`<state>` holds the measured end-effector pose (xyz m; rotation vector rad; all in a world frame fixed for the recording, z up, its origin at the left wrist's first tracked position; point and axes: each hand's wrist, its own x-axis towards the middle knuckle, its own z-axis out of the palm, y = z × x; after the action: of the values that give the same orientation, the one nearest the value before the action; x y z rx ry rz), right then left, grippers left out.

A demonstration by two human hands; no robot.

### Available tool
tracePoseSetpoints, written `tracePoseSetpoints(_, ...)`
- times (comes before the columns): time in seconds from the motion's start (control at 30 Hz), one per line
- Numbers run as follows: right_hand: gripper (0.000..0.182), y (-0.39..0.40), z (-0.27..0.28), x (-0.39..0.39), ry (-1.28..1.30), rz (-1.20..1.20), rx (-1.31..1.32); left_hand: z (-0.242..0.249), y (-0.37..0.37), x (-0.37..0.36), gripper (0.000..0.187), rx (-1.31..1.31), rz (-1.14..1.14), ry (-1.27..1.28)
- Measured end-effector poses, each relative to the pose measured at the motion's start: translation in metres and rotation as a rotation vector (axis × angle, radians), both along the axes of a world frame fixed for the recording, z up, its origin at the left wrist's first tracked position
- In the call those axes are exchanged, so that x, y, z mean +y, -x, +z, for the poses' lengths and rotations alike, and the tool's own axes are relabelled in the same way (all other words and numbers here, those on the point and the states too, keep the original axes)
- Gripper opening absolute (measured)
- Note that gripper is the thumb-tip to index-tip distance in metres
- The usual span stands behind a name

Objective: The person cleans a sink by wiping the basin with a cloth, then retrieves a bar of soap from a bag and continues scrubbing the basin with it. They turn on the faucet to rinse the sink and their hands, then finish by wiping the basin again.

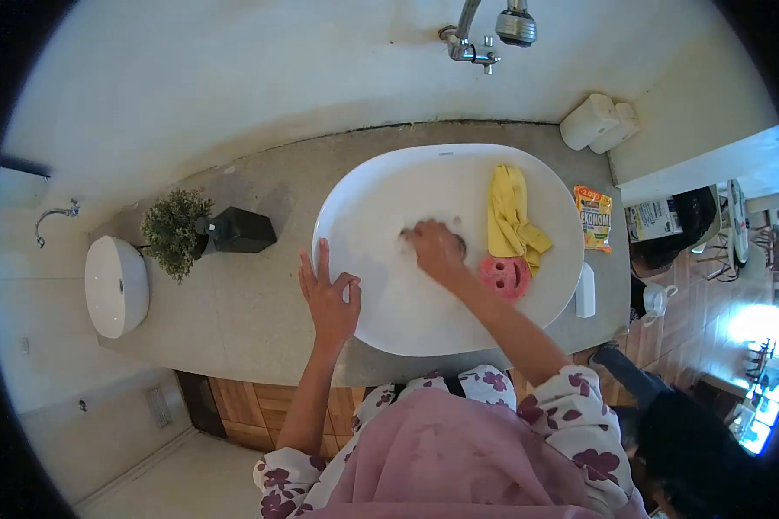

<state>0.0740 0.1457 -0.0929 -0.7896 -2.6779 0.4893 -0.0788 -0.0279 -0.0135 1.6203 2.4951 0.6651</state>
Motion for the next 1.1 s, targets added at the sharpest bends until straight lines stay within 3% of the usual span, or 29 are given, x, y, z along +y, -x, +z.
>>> tracePoseSetpoints(0.1,0.025,-0.012,0.013,-0.069,0.23,0.133,0.006,-0.004,0.0,0.001,0.014,-0.019,-0.002,-0.065)
tracePoseSetpoints(0.2,0.025,-0.031,0.047,-0.102,0.377,0.117,0.044,-0.005,0.0,0.001,0.018,-0.028,-0.006,-0.115)
tracePoseSetpoints(0.27,0.027,-0.048,0.07,-0.103,0.639,0.223,-0.109,-0.004,0.0,0.001,0.019,-0.028,0.001,-0.106)
tracePoseSetpoints(0.4,0.027,-0.078,0.093,-0.098,0.733,0.294,-0.14,-0.005,-0.002,-0.002,0.021,-0.029,0.016,-0.079)
tracePoseSetpoints(0.47,0.028,-0.092,0.101,-0.084,0.8,0.444,-0.106,-0.007,-0.001,-0.003,0.023,-0.029,0.007,-0.097)
tracePoseSetpoints(0.5,0.028,-0.098,0.107,-0.074,0.799,0.445,-0.104,-0.007,-0.001,-0.004,0.027,-0.032,-0.008,-0.11)
tracePoseSetpoints(0.57,0.03,-0.102,0.117,-0.043,1.154,0.233,-0.111,-0.006,0.0,-0.002,0.031,-0.027,-0.002,-0.09)
tracePoseSetpoints(0.63,0.029,-0.091,0.111,0.0,1.146,-0.163,0.039,-0.005,-0.001,-0.003,0.035,-0.029,0.007,-0.062)
tracePoseSetpoints(0.73,0.025,-0.05,0.092,0.064,0.294,-0.259,0.239,-0.004,-0.002,-0.002,0.041,-0.033,-0.007,-0.096)
tracePoseSetpoints(0.8,0.028,-0.02,0.071,0.086,0.021,-0.236,0.247,-0.004,-0.001,-0.001,0.04,-0.048,0.018,-0.095)
tracePoseSetpoints(0.97,0.032,0.029,0.021,0.066,-0.122,-0.275,0.187,-0.005,0.0,0.001,0.046,-0.104,0.029,-0.127)
tracePoseSetpoints(1.03,0.03,0.036,-0.003,0.04,-0.116,-0.17,0.251,-0.005,-0.001,-0.001,0.047,-0.14,0.037,-0.133)
tracePoseSetpoints(1.1,0.029,0.043,-0.003,-0.004,0.069,-0.096,0.176,-0.004,0.002,0.001,0.047,-0.14,0.012,-0.131)
